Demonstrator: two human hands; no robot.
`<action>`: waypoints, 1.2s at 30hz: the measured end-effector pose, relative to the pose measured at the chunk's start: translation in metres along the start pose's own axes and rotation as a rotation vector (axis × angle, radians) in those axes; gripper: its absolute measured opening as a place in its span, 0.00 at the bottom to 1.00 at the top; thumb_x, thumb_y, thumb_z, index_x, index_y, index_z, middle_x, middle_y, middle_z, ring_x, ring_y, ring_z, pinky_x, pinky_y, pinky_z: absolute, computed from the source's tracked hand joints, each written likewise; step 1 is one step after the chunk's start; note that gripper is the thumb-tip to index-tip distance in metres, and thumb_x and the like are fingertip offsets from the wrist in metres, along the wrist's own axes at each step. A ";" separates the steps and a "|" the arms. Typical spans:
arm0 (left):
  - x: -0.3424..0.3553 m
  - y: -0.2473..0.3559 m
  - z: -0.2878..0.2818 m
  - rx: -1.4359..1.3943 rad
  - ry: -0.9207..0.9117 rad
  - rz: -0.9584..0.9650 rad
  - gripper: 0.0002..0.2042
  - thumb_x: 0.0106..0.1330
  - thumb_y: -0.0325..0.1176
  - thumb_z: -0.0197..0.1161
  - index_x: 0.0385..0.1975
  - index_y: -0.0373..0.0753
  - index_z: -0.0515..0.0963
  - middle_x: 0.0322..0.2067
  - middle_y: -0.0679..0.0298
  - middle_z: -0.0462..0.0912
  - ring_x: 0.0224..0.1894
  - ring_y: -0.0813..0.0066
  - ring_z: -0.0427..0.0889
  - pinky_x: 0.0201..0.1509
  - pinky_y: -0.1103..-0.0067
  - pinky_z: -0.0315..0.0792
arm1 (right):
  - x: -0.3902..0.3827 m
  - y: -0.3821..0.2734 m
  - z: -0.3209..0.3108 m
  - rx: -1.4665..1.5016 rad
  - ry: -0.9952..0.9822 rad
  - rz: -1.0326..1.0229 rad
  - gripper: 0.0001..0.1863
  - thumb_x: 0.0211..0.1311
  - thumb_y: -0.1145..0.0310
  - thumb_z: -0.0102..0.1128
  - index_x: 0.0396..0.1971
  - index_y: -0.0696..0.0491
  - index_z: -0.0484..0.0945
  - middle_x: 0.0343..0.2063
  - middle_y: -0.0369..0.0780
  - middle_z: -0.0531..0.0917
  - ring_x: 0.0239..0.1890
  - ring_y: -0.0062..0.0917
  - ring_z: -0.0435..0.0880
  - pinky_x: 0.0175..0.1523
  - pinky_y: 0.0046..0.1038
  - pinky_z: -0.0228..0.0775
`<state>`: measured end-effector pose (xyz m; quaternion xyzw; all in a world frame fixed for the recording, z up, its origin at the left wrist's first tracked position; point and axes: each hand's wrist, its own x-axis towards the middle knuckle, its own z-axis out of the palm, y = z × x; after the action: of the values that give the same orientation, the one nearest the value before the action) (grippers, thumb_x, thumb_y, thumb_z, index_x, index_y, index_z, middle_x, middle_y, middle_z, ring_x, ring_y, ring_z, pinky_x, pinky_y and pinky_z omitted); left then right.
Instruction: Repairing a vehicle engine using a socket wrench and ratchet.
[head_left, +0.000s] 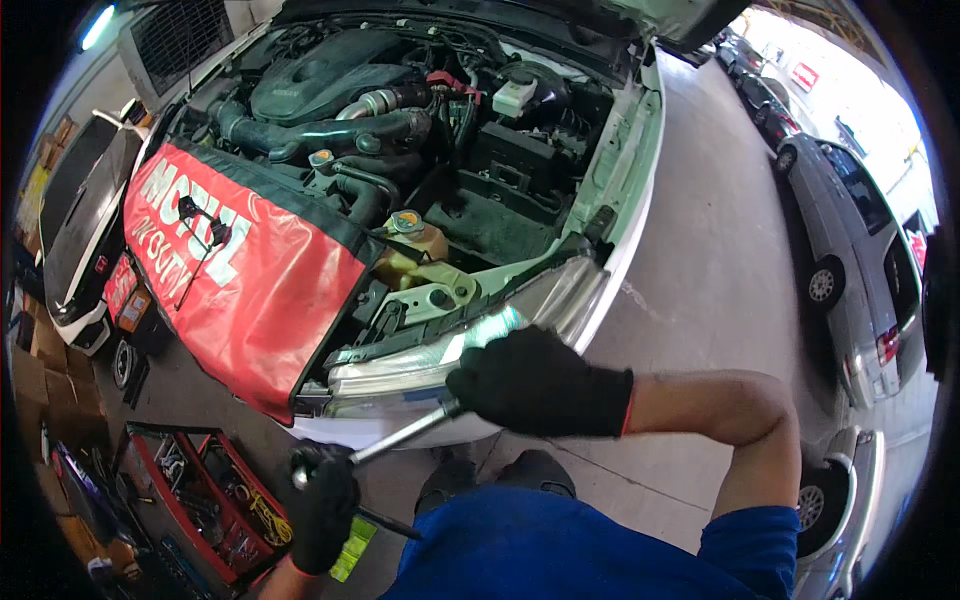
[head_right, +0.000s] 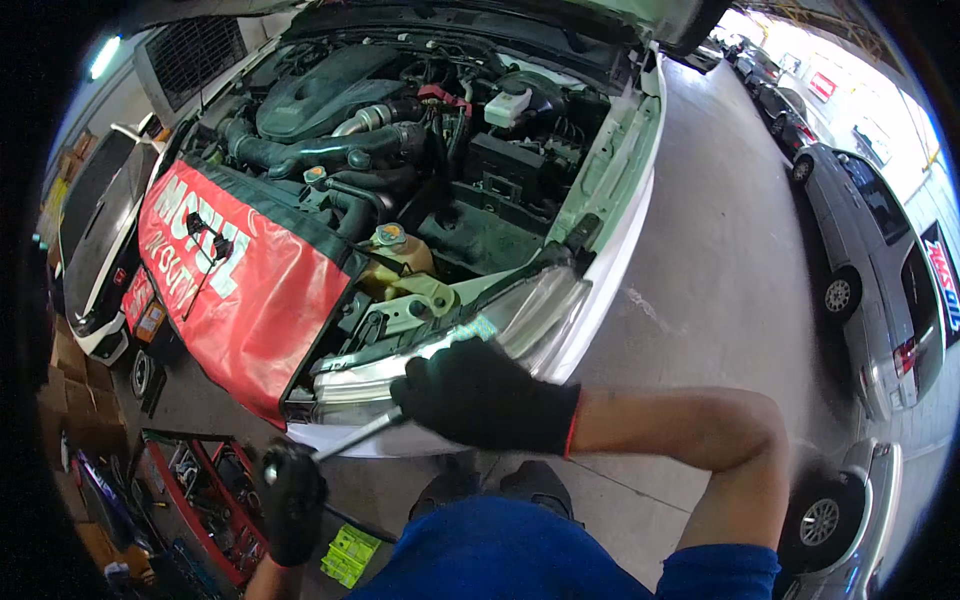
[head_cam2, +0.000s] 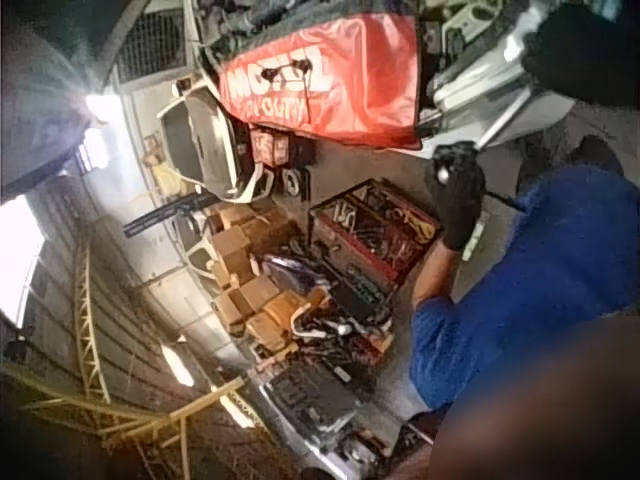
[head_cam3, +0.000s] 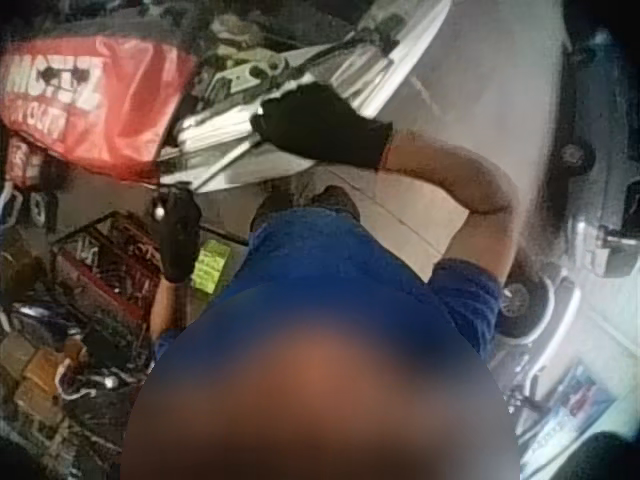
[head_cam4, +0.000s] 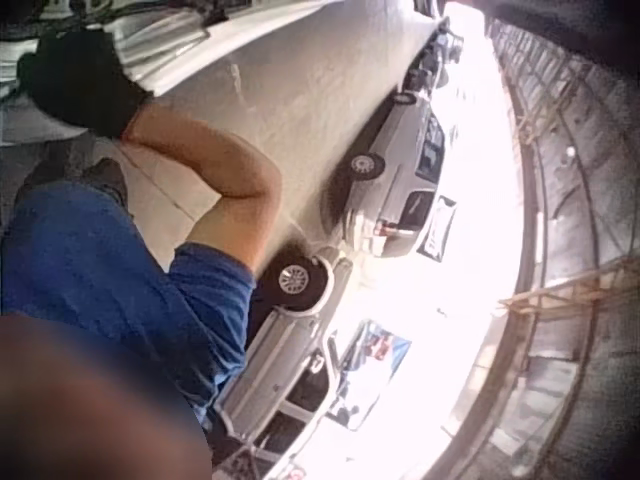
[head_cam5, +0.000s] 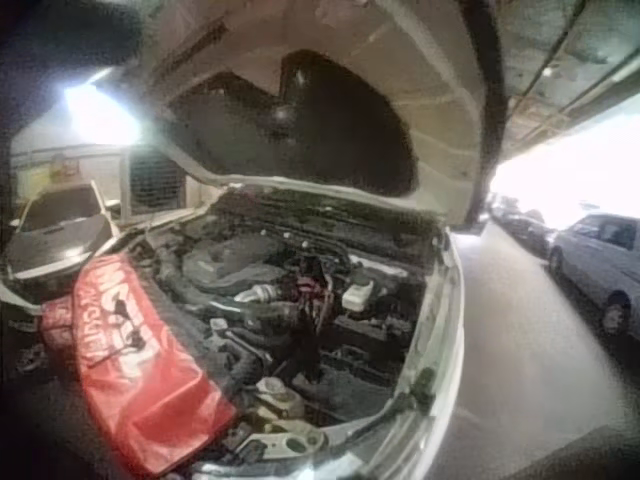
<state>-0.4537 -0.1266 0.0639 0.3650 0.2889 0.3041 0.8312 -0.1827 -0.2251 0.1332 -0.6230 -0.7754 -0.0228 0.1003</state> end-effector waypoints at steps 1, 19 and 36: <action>0.005 0.017 0.018 0.134 0.040 0.111 0.06 0.62 0.23 0.54 0.35 0.42 0.67 0.29 0.69 0.69 0.28 0.84 0.69 0.26 0.86 0.67 | 0.015 0.022 -0.006 0.046 0.049 -0.039 0.05 0.49 0.68 0.55 0.21 0.53 0.71 0.16 0.40 0.74 0.20 0.34 0.78 0.23 0.35 0.70; 0.314 -0.008 0.223 1.272 0.059 0.450 0.17 0.62 0.26 0.52 0.53 0.40 0.70 0.22 0.68 0.77 0.17 0.84 0.70 0.19 0.84 0.64 | 0.134 0.374 0.050 0.548 -0.114 -0.243 0.19 0.55 0.63 0.60 0.44 0.57 0.73 0.33 0.40 0.81 0.39 0.24 0.79 0.46 0.28 0.70; 0.401 -0.096 0.215 1.338 0.163 0.566 0.13 0.59 0.28 0.54 0.45 0.38 0.71 0.30 0.44 0.77 0.34 0.46 0.78 0.34 0.63 0.70 | 0.163 0.431 0.152 0.604 0.091 -0.281 0.22 0.46 0.74 0.60 0.46 0.50 0.73 0.41 0.43 0.76 0.47 0.39 0.75 0.53 0.33 0.65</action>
<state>-0.0139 0.0152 0.0068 0.8317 0.3682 0.2919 0.2956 0.1837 0.0518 -0.0240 -0.4504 -0.8203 0.1665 0.3107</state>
